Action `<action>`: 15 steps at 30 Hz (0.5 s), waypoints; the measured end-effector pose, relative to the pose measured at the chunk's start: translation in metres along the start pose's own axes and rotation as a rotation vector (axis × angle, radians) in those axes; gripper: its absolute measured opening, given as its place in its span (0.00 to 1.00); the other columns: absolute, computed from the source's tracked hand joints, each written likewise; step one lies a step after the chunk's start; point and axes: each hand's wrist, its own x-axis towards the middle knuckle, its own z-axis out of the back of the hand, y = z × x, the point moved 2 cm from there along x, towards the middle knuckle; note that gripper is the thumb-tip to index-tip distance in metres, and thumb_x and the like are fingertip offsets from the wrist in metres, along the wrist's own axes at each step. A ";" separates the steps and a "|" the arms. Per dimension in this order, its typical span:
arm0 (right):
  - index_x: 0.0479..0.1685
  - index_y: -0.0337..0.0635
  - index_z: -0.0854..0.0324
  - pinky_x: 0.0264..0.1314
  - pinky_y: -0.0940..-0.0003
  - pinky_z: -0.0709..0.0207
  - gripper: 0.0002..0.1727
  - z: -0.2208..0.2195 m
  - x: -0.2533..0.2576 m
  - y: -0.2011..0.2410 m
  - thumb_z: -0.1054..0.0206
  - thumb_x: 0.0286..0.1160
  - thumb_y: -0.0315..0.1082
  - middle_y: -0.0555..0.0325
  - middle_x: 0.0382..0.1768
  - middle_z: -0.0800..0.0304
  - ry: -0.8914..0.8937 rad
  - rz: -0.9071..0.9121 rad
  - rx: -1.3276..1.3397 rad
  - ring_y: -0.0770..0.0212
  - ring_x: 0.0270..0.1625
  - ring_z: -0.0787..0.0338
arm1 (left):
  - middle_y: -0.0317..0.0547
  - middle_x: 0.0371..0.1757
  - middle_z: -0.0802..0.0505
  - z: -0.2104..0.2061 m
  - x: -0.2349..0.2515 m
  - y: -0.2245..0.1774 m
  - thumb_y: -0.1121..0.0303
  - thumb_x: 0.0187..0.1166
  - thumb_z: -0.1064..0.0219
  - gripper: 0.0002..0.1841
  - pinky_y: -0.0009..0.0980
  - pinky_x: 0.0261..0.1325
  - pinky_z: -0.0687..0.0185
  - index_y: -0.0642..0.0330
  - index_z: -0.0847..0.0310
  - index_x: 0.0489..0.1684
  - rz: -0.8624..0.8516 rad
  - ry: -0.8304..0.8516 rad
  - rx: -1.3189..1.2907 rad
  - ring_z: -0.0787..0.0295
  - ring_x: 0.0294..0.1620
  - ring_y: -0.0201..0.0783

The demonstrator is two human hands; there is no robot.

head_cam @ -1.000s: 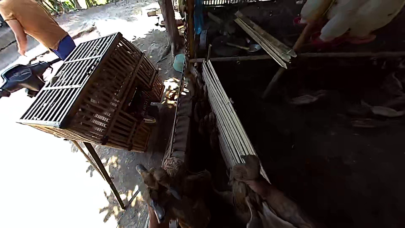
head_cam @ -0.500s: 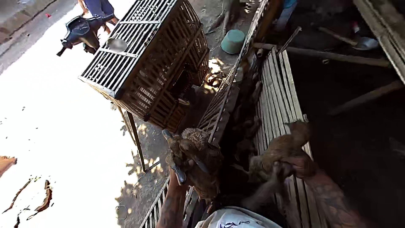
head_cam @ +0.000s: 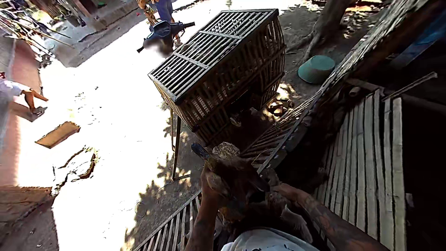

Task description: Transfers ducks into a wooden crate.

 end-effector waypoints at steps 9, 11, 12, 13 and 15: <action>0.60 0.38 0.23 0.56 0.69 0.14 0.17 0.017 0.063 0.001 0.31 0.74 0.32 0.62 0.42 0.07 0.496 0.342 0.189 0.71 0.44 0.08 | 0.20 0.54 0.08 -0.045 0.022 0.013 0.57 0.55 0.12 0.35 0.24 0.64 0.14 0.54 0.22 0.64 -0.238 -0.033 0.192 0.13 0.58 0.16; 0.57 0.37 0.19 0.55 0.65 0.12 0.26 0.029 0.077 0.000 0.21 0.54 0.32 0.59 0.41 0.05 0.563 0.387 0.146 0.66 0.44 0.06 | 0.23 0.55 0.08 -0.061 0.033 0.024 0.54 0.53 0.11 0.39 0.24 0.64 0.14 0.60 0.24 0.65 -0.211 -0.089 0.255 0.13 0.58 0.17; 0.58 0.37 0.18 0.57 0.63 0.11 0.32 0.037 0.088 -0.001 0.17 0.45 0.34 0.57 0.43 0.04 0.583 0.414 0.086 0.64 0.46 0.05 | 0.26 0.54 0.08 -0.068 0.037 0.031 0.53 0.52 0.11 0.42 0.24 0.64 0.13 0.64 0.26 0.65 -0.181 -0.125 0.270 0.12 0.57 0.17; 0.61 0.38 0.19 0.60 0.61 0.11 0.37 0.049 0.099 0.000 0.15 0.41 0.37 0.56 0.46 0.04 0.608 0.443 -0.006 0.63 0.49 0.05 | 0.26 0.53 0.07 -0.076 0.042 0.038 0.51 0.52 0.11 0.42 0.24 0.62 0.13 0.64 0.26 0.65 -0.148 -0.154 0.250 0.12 0.55 0.17; 0.63 0.38 0.19 0.64 0.62 0.14 0.38 0.070 0.107 0.008 0.14 0.43 0.38 0.57 0.50 0.06 0.658 0.467 -0.193 0.65 0.53 0.07 | 0.24 0.49 0.07 -0.093 0.052 0.048 0.46 0.58 0.16 0.36 0.23 0.58 0.13 0.56 0.24 0.61 -0.087 -0.195 0.161 0.11 0.52 0.18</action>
